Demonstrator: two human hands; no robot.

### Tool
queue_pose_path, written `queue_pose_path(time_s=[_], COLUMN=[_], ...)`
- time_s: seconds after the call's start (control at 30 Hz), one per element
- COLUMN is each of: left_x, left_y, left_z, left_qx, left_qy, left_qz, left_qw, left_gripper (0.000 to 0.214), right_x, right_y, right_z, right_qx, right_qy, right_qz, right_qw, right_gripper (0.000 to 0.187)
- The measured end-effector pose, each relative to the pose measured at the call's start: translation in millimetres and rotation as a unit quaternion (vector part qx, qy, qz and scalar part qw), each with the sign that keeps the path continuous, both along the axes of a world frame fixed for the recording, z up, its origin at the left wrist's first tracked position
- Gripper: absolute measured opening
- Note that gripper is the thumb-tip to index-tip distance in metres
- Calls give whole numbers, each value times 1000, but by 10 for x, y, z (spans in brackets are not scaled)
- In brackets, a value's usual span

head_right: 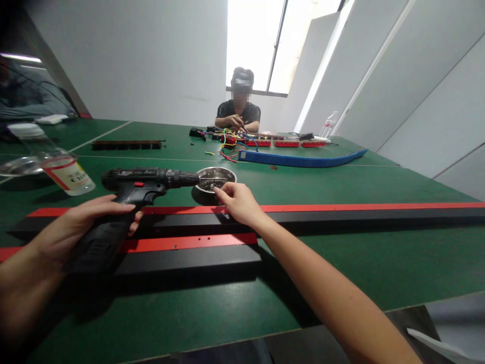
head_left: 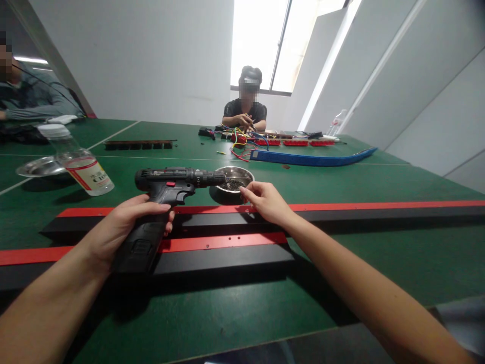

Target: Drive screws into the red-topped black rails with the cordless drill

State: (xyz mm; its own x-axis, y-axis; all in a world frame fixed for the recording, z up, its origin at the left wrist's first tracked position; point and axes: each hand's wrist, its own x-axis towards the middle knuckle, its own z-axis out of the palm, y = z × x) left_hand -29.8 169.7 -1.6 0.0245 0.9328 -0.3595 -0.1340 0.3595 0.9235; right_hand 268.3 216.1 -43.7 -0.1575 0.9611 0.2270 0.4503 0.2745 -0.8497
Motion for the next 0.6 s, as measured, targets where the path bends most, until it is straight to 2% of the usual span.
queue_pose_path(time_s=[0.1, 0.2, 0.4, 0.6], left_x=[-41, -45, 32, 6], left_y=[-3, -18, -84, -28], left_z=[27, 49, 44, -63], left_qx=[6, 9, 3, 15], left_qy=[20, 37, 61, 91], left_qz=[18, 24, -4, -25], left_qw=[1000, 999, 998, 995], left_gripper=[40, 47, 45, 46], right_x=[91, 184, 314, 344], right_y=[-103, -160, -171, -211], right_z=[7, -33, -143, -110], right_qx=[-17, -43, -60, -85], right_qy=[29, 104, 301, 349], right_qz=[-10, -23, -15, -7], right_qw=[999, 993, 952, 933], right_gripper=[51, 53, 50, 41])
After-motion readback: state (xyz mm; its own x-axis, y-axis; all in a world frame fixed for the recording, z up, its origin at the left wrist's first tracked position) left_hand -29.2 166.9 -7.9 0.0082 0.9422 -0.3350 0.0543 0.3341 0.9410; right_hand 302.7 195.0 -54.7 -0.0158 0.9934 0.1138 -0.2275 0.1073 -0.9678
